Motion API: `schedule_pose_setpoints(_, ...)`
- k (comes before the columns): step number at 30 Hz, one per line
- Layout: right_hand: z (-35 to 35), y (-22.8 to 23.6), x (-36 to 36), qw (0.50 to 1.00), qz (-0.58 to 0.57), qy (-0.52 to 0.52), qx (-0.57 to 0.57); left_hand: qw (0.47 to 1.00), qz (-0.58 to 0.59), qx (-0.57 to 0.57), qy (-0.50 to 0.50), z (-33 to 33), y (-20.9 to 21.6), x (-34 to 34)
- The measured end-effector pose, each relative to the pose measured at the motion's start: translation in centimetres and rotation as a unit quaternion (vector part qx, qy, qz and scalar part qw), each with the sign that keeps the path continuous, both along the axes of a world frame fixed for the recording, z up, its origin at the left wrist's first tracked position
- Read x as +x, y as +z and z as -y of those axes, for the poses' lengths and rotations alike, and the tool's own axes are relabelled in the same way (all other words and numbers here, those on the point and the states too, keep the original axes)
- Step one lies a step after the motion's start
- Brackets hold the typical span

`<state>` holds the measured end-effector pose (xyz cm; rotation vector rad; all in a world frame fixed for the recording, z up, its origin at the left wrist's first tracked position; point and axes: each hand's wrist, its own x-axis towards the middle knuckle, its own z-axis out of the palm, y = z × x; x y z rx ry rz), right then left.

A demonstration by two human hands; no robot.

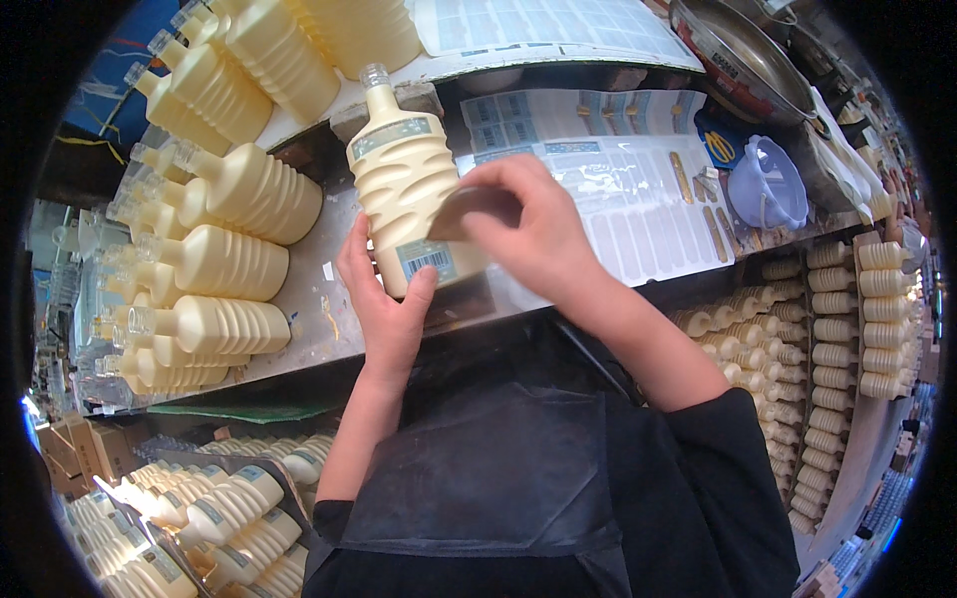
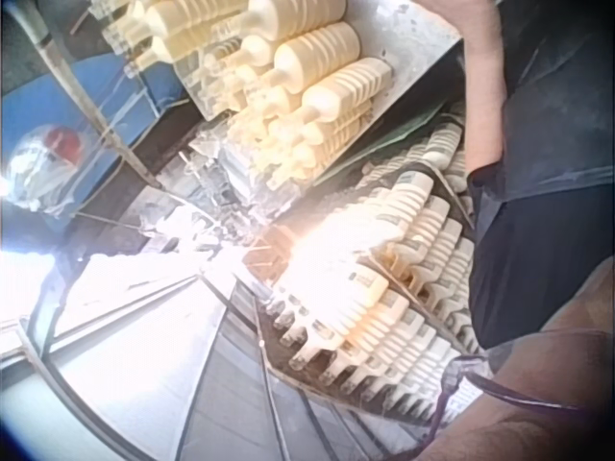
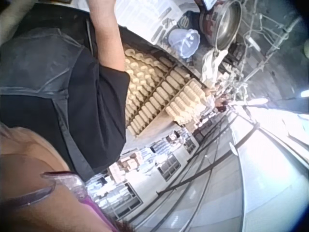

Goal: The person repeatedly picks up cream-colored plastic bottles, applies a rectangular label to the side of each bottle, smooths it down, and places the labeled bottle on a nearby shelf. The process is repeated for multiple bottles in a continuous sequence.

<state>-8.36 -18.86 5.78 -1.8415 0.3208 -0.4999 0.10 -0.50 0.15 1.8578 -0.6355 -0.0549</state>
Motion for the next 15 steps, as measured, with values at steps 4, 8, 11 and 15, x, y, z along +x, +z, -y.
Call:
schedule_pose_setpoints(4, -2.3, 1.0, 0.2, 0.961, 0.059, 0.017, -0.270, 0.999, 0.034, -0.008, 0.014, 0.1, -0.9, -0.3)
schedule_pose_setpoints(8, -2.1, 1.1, 0.0, 0.880, 0.172, 0.013, -0.442, 0.995, -0.044, -0.084, 0.018, -0.4, -1.6, -0.2)
schedule_pose_setpoints(11, -4.3, 0.5, -0.8, 0.837, 0.246, 0.123, -0.472, 0.984, -0.090, -0.149, -0.024, -0.7, -1.3, 0.6)
schedule_pose_setpoints(15, -5.4, 1.0, -1.5, 0.942, 0.118, 0.067, -0.307, 0.964, -0.163, -0.208, -0.015, -0.8, -2.1, 0.9)
